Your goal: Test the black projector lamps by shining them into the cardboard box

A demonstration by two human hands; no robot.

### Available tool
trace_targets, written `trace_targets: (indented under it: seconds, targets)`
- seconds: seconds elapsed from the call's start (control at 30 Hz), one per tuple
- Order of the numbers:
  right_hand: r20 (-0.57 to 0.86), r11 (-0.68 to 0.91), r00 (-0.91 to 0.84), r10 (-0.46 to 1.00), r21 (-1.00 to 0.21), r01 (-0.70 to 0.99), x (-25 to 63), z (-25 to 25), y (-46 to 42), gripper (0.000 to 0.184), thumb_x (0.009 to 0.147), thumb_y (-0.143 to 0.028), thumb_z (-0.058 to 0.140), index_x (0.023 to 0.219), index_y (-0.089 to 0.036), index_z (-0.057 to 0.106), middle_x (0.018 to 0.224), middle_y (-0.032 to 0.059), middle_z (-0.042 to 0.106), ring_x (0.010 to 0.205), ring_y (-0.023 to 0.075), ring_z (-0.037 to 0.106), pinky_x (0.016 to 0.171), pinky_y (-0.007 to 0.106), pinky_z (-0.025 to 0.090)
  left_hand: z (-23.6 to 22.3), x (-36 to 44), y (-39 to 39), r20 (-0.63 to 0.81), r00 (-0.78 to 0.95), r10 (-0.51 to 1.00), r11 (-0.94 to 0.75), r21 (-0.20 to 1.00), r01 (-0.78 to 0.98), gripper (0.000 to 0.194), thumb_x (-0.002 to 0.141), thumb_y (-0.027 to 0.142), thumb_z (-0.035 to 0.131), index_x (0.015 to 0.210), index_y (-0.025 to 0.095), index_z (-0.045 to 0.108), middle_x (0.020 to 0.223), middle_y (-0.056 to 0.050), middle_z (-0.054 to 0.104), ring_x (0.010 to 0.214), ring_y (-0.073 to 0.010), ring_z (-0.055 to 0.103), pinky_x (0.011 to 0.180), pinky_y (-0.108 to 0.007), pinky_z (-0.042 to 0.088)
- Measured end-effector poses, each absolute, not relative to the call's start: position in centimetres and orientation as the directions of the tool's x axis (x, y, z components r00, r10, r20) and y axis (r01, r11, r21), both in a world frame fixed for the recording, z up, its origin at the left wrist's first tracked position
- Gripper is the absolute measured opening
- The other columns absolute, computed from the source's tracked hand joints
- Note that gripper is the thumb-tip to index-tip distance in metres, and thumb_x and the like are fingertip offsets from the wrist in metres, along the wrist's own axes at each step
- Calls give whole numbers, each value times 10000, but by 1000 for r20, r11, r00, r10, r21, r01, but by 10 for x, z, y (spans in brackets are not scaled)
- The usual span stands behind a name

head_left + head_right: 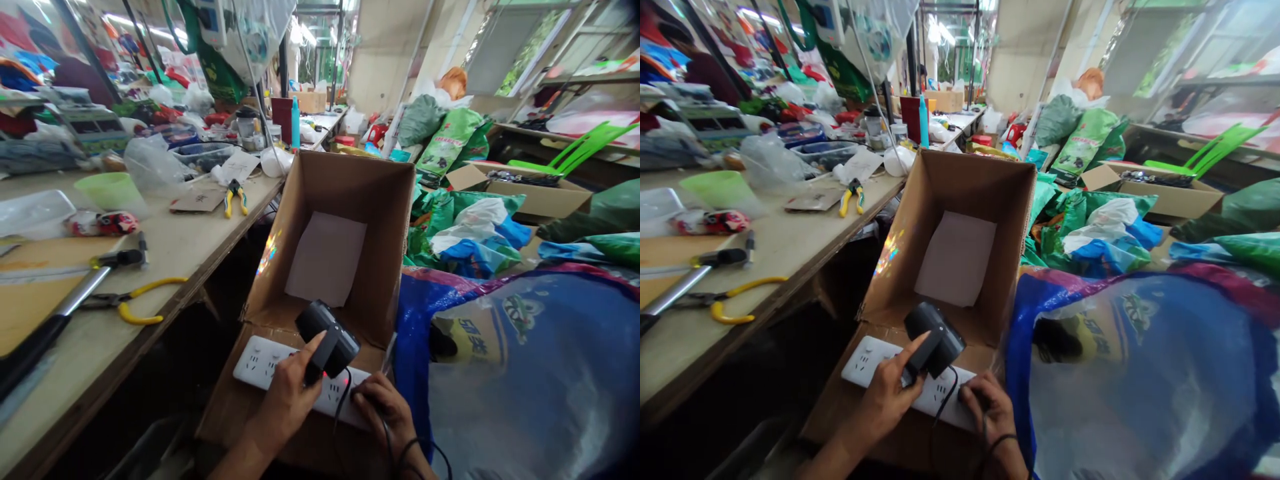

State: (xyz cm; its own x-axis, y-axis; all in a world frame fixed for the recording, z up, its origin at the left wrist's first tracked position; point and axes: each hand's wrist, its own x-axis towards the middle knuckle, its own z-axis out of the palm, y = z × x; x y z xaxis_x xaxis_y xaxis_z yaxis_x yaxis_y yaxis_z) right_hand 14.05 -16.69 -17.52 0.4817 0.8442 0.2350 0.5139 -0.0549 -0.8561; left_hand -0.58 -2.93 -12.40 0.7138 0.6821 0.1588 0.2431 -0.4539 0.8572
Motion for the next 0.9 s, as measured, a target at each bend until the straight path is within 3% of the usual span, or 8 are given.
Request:
trace_targets:
  seconds: [0.13,0.27,0.4,0.47,0.57,0.67,0.77,0.9]
  targets:
    - [123,-101,553,824,-929,357,139,-165,-164,315,878,-414,517,663,-188,559,667,14,513,611,145,512,564,231,442,-124,-2,-31,104,686,720,-391,877,278,638,730,62,539,1338,230,445,966,-38,726,788,-200,665,736,-296,505]
    - [27,-39,628,778,-995,91,140,-148,-157,286,864,-469,527,1001,-218,523,1018,63,594,887,200,589,773,289,498,-130,0,-39,138,649,748,-423,852,307,622,757,111,559,1356,196,415,1001,-90,711,828,-237,659,781,-357,512]
    - [31,6,525,851,-999,49,142,-135,-151,801,692,-584,668,1324,-243,312,1271,105,496,1114,276,527,957,397,430,-129,2,-58,259,767,586,-600,776,196,680,734,56,536,1380,202,380,1000,-103,683,868,-252,637,817,-393,514]
    - [-5,-78,567,824,-992,104,142,-134,-152,806,660,-577,688,1306,-223,360,1252,104,506,1122,291,512,960,400,421,-122,4,-67,315,783,536,-684,706,184,735,693,18,541,1381,220,379,993,-109,654,880,-267,626,797,-413,526]
    - [-42,-149,608,793,-981,127,143,-138,-157,641,698,-502,670,1235,-241,436,1203,69,539,1097,275,519,930,366,434,-110,6,-71,423,694,583,-751,606,262,835,627,14,598,1383,272,356,1272,-169,472,1145,-373,494,892,-533,464]
    - [-19,-108,578,816,-987,119,147,-142,-165,635,682,-464,675,1235,-256,442,1190,55,552,1069,268,534,917,349,434,-101,3,-66,425,682,595,-727,647,231,1020,572,69,660,1447,250,168,1467,-210,217,1298,-443,306,948,-604,395]
    - [-11,-48,533,846,-997,55,152,-140,-173,710,625,-475,698,1246,-248,439,1172,72,573,1039,286,558,869,358,461,-92,-4,-56,413,703,579,-664,739,113,1006,589,50,645,1447,238,154,1389,-190,417,1209,-372,470,925,-522,454]
    - [-2,-2,471,882,-1000,-1,160,-133,-183,779,543,-563,706,1211,-227,487,1102,109,623,953,323,610,774,389,500,-79,-11,-49,479,708,519,-684,730,8,737,690,27,632,1333,294,392,1129,-65,664,984,-228,630,895,-352,480]
